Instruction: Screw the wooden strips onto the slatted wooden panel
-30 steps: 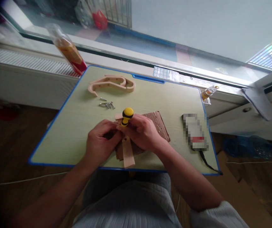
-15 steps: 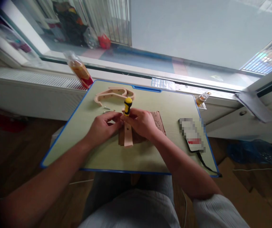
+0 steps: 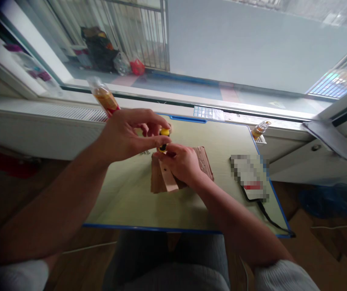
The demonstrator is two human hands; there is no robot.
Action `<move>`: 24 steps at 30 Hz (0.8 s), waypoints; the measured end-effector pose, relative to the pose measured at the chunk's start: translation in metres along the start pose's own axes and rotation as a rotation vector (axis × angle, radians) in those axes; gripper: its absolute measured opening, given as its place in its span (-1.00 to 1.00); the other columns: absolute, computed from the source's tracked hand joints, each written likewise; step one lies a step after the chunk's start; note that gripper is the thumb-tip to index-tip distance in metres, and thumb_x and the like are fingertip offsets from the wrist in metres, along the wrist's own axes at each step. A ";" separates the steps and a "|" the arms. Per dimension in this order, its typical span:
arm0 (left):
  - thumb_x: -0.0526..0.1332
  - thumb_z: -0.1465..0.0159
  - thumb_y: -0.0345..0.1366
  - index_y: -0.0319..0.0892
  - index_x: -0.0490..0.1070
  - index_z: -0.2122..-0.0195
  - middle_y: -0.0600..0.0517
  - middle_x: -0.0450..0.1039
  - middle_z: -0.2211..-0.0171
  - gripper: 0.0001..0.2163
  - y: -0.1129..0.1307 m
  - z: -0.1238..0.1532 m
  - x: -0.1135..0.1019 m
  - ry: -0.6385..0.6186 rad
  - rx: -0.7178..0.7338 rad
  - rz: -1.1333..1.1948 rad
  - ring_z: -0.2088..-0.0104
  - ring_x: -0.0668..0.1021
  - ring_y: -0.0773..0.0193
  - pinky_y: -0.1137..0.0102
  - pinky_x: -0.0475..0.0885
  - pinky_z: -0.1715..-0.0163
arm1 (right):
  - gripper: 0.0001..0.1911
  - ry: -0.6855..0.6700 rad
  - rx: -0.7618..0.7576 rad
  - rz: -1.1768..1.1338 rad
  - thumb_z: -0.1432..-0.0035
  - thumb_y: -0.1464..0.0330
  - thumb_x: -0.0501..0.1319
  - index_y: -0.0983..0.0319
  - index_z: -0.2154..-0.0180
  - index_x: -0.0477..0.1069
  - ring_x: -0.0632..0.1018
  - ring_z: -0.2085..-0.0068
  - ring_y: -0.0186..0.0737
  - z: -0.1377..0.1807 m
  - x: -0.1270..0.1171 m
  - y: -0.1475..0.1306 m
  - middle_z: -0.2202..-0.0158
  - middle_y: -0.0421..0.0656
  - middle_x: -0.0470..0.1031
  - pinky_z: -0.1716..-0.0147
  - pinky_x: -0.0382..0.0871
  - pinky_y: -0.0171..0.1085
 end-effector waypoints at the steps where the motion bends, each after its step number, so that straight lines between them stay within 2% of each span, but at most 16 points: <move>1: 0.53 -0.23 -0.32 -0.11 0.71 0.15 0.10 0.54 0.46 -0.83 -0.002 0.001 0.001 -0.001 -0.012 0.006 0.46 0.49 0.35 0.40 0.35 0.48 | -0.59 -0.008 0.003 0.013 -0.32 -0.02 0.40 0.15 0.40 0.55 0.54 0.41 -0.25 0.001 -0.002 -0.002 0.42 -0.20 0.63 0.34 0.31 -0.25; 3: 0.52 -0.25 -0.31 -0.09 0.71 0.15 0.08 0.57 0.45 -0.85 -0.006 0.004 0.003 -0.003 -0.033 0.024 0.46 0.50 0.35 0.41 0.36 0.50 | -0.65 -0.072 0.011 0.020 -0.28 0.02 0.43 0.15 0.34 0.56 0.55 0.41 -0.26 0.002 -0.009 -0.007 0.40 -0.21 0.64 0.34 0.33 -0.26; 6: 0.51 -0.27 -0.28 -0.09 0.72 0.13 0.01 0.65 0.34 -0.84 -0.014 0.009 0.004 0.018 -0.043 0.070 0.41 0.56 0.33 0.43 0.42 0.49 | -0.85 -0.141 0.009 0.013 -0.22 0.27 0.44 0.15 0.17 0.64 0.57 0.37 -0.28 0.001 -0.022 -0.011 0.33 -0.22 0.67 0.28 0.39 -0.28; 9: 0.50 -0.28 -0.26 -0.14 0.72 0.11 -0.03 0.69 0.28 -0.82 -0.021 0.012 0.006 0.089 -0.051 0.106 0.40 0.58 0.34 0.44 0.48 0.45 | -0.72 -0.205 -0.028 0.062 -0.18 0.36 0.43 0.12 0.05 0.68 0.61 0.29 -0.27 0.000 -0.029 -0.009 0.18 -0.19 0.71 0.22 0.42 -0.27; 14: 0.48 -0.30 -0.24 -0.15 0.73 0.11 -0.05 0.72 0.24 -0.83 -0.027 0.016 0.008 0.161 -0.036 0.117 0.33 0.64 0.29 0.40 0.55 0.35 | -0.78 -0.250 -0.061 0.075 -0.24 0.33 0.44 0.09 0.07 0.71 0.62 0.24 -0.27 0.000 -0.028 -0.004 0.16 -0.19 0.70 0.19 0.41 -0.27; 19: 0.45 -0.32 -0.26 -0.09 0.75 0.08 -0.04 0.72 0.20 -0.83 -0.031 0.018 0.007 0.144 -0.022 0.124 0.26 0.69 0.21 0.30 0.62 0.26 | -0.75 -0.244 -0.072 0.065 -0.21 0.27 0.50 0.07 0.05 0.73 0.64 0.21 -0.23 0.000 -0.025 -0.002 0.12 -0.18 0.71 0.15 0.43 -0.24; 24: 0.37 -0.37 -0.30 -0.07 0.74 0.04 -0.07 0.73 0.11 -0.81 -0.035 0.020 0.008 0.142 0.004 0.159 0.14 0.72 0.15 0.23 0.65 0.15 | -0.75 -0.205 -0.050 0.075 -0.15 0.20 0.56 0.07 0.12 0.74 0.60 0.30 -0.27 0.000 -0.023 -0.002 0.18 -0.19 0.70 0.22 0.41 -0.26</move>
Point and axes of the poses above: each hand's wrist, its own z-axis away from the middle knuckle, its own x-axis out of the palm, y = z × x, the point moved 2 cm from there along -z, towards the middle knuckle
